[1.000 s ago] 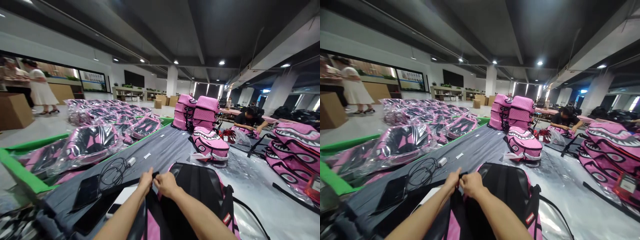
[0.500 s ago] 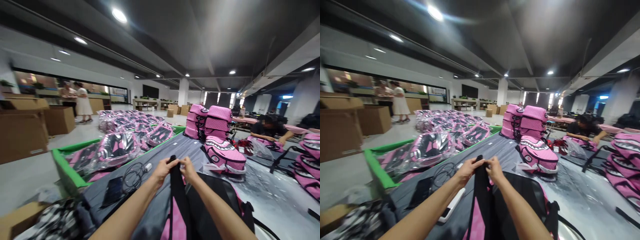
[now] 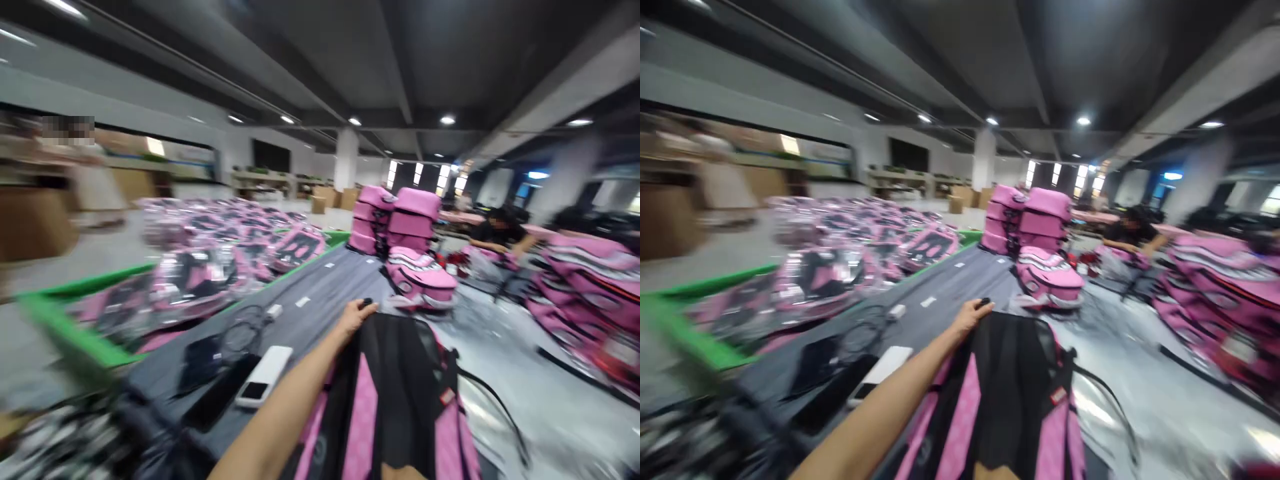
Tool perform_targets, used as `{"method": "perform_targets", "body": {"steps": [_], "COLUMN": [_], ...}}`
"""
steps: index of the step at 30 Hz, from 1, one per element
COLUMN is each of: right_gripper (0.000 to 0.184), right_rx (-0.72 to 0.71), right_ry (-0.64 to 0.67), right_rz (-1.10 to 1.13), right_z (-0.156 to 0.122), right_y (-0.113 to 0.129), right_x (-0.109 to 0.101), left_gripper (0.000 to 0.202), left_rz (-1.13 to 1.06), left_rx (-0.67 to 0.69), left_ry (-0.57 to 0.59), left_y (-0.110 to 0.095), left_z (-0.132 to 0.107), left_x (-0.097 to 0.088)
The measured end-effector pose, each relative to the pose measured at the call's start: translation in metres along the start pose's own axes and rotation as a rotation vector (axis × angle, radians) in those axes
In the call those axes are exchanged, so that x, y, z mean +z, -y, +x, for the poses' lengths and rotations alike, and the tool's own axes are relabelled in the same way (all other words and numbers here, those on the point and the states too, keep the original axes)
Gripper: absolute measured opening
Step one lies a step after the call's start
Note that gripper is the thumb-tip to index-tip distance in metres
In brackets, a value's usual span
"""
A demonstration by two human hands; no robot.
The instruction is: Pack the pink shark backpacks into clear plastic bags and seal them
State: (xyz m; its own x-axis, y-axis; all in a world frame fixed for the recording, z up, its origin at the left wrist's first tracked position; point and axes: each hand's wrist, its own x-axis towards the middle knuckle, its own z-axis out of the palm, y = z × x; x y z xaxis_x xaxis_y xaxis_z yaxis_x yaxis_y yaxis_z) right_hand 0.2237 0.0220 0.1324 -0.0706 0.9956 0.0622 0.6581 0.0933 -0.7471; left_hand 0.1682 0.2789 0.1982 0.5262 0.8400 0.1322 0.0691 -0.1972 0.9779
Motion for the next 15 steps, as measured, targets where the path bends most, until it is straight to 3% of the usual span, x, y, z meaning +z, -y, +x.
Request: {"method": "perform_targets", "body": {"steps": [3, 5, 7, 9, 11, 13, 15], "right_gripper": [0.026, 0.023, 0.022, 0.026, 0.032, 0.039, 0.036], "right_rx": [0.118, 0.227, 0.467, 0.764, 0.915, 0.942, 0.933], "right_ry": [-0.045, -0.240, -0.486, -0.579, -0.574, -0.567, -0.595], "right_rz": [-0.012, -0.140, -0.277, -0.219, -0.111, -0.060, -0.057], "right_z": [-0.045, -0.058, -0.059, -0.048, -0.026, 0.002, 0.029], "right_y": [0.006, 0.004, -0.009, -0.032, -0.056, -0.070, -0.071], "right_x": [-0.029, -0.062, -0.099, -0.130, -0.151, -0.161, -0.165], "left_gripper": [0.038, 0.027, 0.029, 0.047, 0.052, 0.046, 0.043], "left_rz": [0.202, 0.329, 0.459, 0.666, 0.828, 0.815, 0.708], "left_rx": [-0.013, 0.009, 0.070, 0.260, 0.516, 0.676, 0.692], "left_ry": [0.030, 0.044, 0.039, -0.012, 0.006, 0.197, 0.419], "left_y": [0.026, 0.037, 0.038, 0.034, 0.029, 0.028, 0.032], "left_z": [0.001, 0.003, 0.005, 0.004, 0.001, -0.002, -0.001], "left_x": [0.020, 0.022, 0.022, 0.028, 0.047, 0.076, 0.106]}}
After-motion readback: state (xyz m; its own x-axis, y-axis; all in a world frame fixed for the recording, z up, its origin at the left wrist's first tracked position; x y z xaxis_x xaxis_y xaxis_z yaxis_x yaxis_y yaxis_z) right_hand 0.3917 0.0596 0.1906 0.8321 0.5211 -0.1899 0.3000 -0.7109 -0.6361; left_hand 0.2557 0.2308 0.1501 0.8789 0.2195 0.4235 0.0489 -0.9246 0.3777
